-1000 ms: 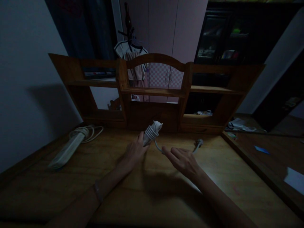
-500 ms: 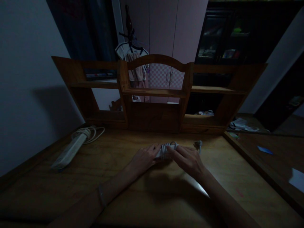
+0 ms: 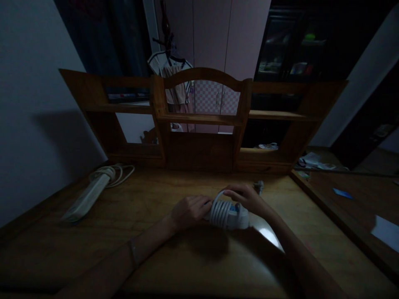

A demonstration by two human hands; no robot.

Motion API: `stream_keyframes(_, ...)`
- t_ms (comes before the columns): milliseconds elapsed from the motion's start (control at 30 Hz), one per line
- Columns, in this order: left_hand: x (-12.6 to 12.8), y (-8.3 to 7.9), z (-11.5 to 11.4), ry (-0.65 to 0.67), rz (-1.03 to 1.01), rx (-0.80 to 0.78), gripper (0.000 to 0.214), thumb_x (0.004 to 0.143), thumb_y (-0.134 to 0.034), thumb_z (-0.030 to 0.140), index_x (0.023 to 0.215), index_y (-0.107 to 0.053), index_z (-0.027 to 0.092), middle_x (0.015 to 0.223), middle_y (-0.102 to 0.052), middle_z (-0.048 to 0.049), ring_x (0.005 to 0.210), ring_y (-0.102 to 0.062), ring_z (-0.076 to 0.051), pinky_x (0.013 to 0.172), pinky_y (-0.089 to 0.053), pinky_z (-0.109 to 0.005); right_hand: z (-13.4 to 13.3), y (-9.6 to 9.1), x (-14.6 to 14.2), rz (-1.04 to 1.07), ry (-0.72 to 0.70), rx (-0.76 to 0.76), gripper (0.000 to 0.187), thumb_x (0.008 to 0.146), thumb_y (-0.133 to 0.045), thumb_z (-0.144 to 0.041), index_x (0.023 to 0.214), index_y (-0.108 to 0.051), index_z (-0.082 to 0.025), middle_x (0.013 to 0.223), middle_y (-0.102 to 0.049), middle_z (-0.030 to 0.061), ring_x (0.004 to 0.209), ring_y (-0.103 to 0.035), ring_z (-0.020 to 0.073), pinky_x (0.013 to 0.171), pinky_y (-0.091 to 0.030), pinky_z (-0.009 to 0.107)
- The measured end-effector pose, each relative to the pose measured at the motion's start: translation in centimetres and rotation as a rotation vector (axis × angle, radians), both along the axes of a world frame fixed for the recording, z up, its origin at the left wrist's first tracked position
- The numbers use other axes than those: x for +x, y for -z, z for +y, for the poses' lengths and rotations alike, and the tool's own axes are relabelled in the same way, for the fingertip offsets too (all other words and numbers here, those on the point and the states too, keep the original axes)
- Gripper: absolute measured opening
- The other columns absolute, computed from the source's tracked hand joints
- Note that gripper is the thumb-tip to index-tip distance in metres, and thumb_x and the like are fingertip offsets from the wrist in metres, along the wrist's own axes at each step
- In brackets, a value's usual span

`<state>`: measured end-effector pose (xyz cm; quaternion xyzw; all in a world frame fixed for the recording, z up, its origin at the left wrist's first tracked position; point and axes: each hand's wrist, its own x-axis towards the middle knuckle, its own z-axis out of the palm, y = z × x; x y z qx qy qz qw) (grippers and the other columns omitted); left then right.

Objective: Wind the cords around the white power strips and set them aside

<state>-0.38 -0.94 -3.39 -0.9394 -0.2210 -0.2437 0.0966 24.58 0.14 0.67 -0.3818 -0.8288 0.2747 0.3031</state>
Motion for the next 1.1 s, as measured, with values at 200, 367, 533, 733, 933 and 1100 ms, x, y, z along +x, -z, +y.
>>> stream_keyframes(200,-0.4,-0.2,0.0,-0.086,-0.233,-0.153,0.074,0.086,-0.052,0.053,0.143,-0.024,0.015,0.119,-0.061,-0.0150,0.100,-0.064,-0.023,0.088,-0.050,-0.033,0.3,0.9,-0.7,0.169,-0.016,-0.074,0.028,0.089,-0.049,-0.038,0.092,-0.068,-0.017,0.087,-0.067,0.0054,0.084,-0.060,0.0218,0.073,-0.047,0.030)
stream_keyframes(367,-0.6,-0.3,0.3,-0.178,-0.305,-0.160,0.073,0.085,-0.057,0.048,0.144,-0.024,0.019,0.123,-0.060,-0.0133,0.102,-0.063,-0.023,0.088,-0.050,-0.033,1.0,3.6,-0.9,0.105,0.098,0.033,0.018,0.085,-0.050,-0.026,0.087,-0.064,-0.016,0.084,-0.067,0.0061,0.079,-0.061,0.0205,0.070,-0.045,0.028)
stream_keyframes(533,-0.6,-1.0,0.5,-0.295,-0.478,-0.197,0.071,0.078,-0.067,0.046,0.137,-0.035,0.022,0.128,-0.057,-0.0101,0.107,-0.061,-0.022,0.089,-0.049,-0.029,1.2,4.0,-1.1,-0.131,0.231,0.139,0.033,0.097,-0.036,-0.035,0.098,-0.063,-0.017,0.074,-0.066,0.0051,0.062,-0.060,0.0178,0.058,-0.037,0.024)
stream_keyframes(733,-0.2,-1.1,0.4,-0.342,-0.584,-0.256,0.066,0.072,-0.070,0.048,0.127,-0.043,0.023,0.118,-0.063,-0.0078,0.099,-0.065,-0.022,0.084,-0.051,-0.028,0.7,3.5,-1.6,-0.274,0.219,0.194,0.034,0.100,-0.031,-0.036,0.113,-0.058,-0.020,0.082,-0.069,0.0072,0.075,-0.066,0.0207,0.062,-0.037,0.024)
stream_keyframes(933,0.0,-1.2,0.5,-0.443,-0.699,-0.303,0.060,0.070,-0.070,0.050,0.119,-0.048,0.023,0.103,-0.067,-0.0049,0.088,-0.066,-0.020,0.074,-0.051,-0.026,0.2,3.4,-1.9,-0.314,0.232,0.241,0.034,0.101,-0.030,-0.036,0.105,-0.060,-0.020,0.084,-0.070,0.0068,0.076,-0.066,0.0192,0.063,-0.037,0.024)
stream_keyframes(1100,-1.0,-1.8,1.7,-0.590,-0.806,-0.370,0.057,0.073,-0.067,0.051,0.118,-0.048,0.022,0.098,-0.067,-0.0031,0.084,-0.066,-0.020,0.068,-0.049,-0.025,-0.2,2.8,-1.8,-0.291,0.282,0.364,0.031,0.100,-0.033,-0.036,0.104,-0.059,-0.020,0.085,-0.069,0.0067,0.071,-0.064,0.0174,0.060,-0.035,0.023)
